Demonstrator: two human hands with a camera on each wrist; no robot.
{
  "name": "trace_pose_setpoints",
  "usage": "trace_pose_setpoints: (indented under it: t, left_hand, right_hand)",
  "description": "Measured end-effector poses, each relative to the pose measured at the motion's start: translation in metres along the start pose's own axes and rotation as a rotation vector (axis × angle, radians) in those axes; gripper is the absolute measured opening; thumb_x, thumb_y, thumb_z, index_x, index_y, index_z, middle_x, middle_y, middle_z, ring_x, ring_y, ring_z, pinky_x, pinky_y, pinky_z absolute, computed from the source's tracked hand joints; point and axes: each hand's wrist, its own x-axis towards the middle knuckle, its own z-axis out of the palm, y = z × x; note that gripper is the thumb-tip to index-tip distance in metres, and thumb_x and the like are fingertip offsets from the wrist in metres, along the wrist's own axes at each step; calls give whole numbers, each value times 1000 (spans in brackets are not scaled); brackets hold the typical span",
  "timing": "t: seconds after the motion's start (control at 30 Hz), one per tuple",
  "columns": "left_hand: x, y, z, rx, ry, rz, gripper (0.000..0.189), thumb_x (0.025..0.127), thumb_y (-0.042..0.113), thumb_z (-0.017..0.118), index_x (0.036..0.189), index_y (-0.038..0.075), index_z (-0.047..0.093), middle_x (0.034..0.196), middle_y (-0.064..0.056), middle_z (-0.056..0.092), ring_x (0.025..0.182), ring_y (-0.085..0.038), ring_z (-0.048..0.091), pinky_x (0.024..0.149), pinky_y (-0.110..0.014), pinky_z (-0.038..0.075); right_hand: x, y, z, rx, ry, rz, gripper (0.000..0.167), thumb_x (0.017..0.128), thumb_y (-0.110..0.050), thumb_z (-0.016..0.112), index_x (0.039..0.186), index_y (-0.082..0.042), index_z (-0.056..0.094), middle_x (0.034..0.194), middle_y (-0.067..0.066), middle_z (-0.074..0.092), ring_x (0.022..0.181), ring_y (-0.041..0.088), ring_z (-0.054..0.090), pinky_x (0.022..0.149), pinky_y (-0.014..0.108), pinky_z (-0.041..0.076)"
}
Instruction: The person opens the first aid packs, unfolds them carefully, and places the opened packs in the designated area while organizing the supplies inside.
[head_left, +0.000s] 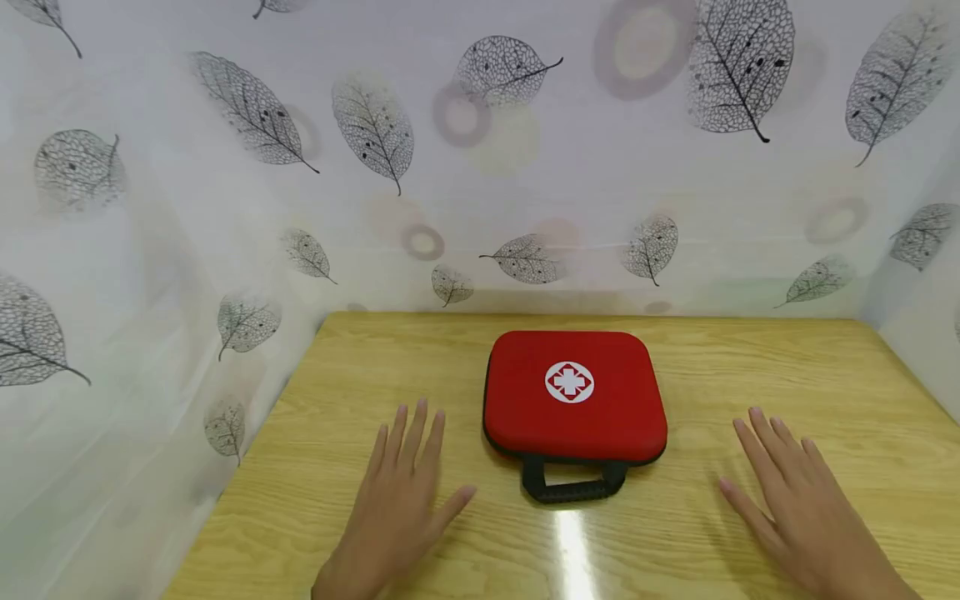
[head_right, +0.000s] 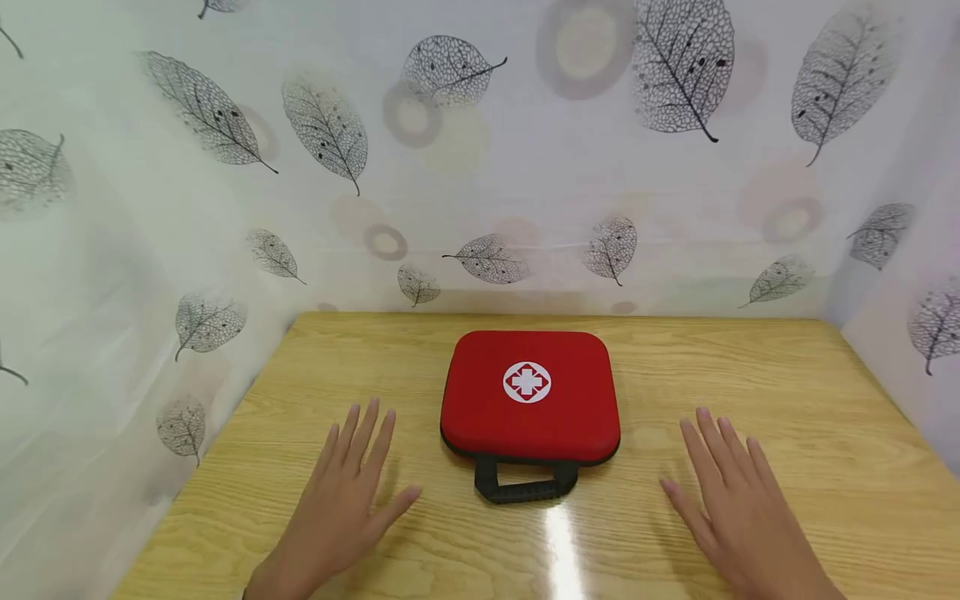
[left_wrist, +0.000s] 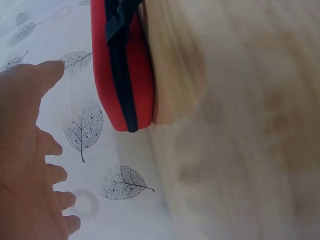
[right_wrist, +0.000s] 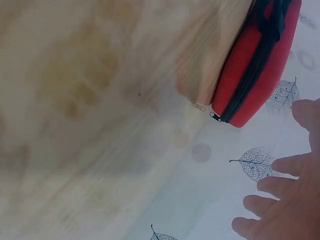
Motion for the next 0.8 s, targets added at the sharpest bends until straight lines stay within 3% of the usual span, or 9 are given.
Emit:
trace_pose_setpoints:
  t: [0.23, 0.43, 0.63, 0.8]
  left_hand:
    - [25, -5, -7, -69, -25, 37, 87, 99, 63, 48, 161, 6, 24, 168, -14, 10, 154, -35, 6, 121, -56, 14]
    - [48, -7, -11, -129, -40, 72, 85, 100, 61, 49, 161, 7, 23, 169, -12, 8, 155, -34, 5, 121, -55, 14]
    - [72, -5, -14, -154, -84, 90, 86, 100, 64, 45, 162, 8, 22, 169, -12, 8, 155, -32, 4, 122, -53, 11]
    - [95, -1, -13, -176, -114, 112, 87, 100, 63, 45, 162, 6, 21, 168, -15, 12, 155, -35, 7, 122, -52, 11]
  right_hand:
    - [24, 11, -3, 100, -49, 9, 74, 100, -24, 66, 158, 1, 27, 160, 28, 27, 151, 43, 18, 122, 54, 4]
    - [47, 23, -2, 199, -103, 42, 73, 101, -24, 65, 157, 4, 28, 160, 30, 25, 142, 55, 26, 114, 67, 17]
    - [72, 32, -1, 225, -149, 58, 72, 100, -24, 66, 155, 7, 30, 157, 33, 27, 135, 59, 34, 103, 72, 29]
    - [92, 38, 2, 248, -181, 52, 70, 100, -22, 67, 153, 8, 32, 154, 36, 30, 134, 59, 34, 101, 72, 31]
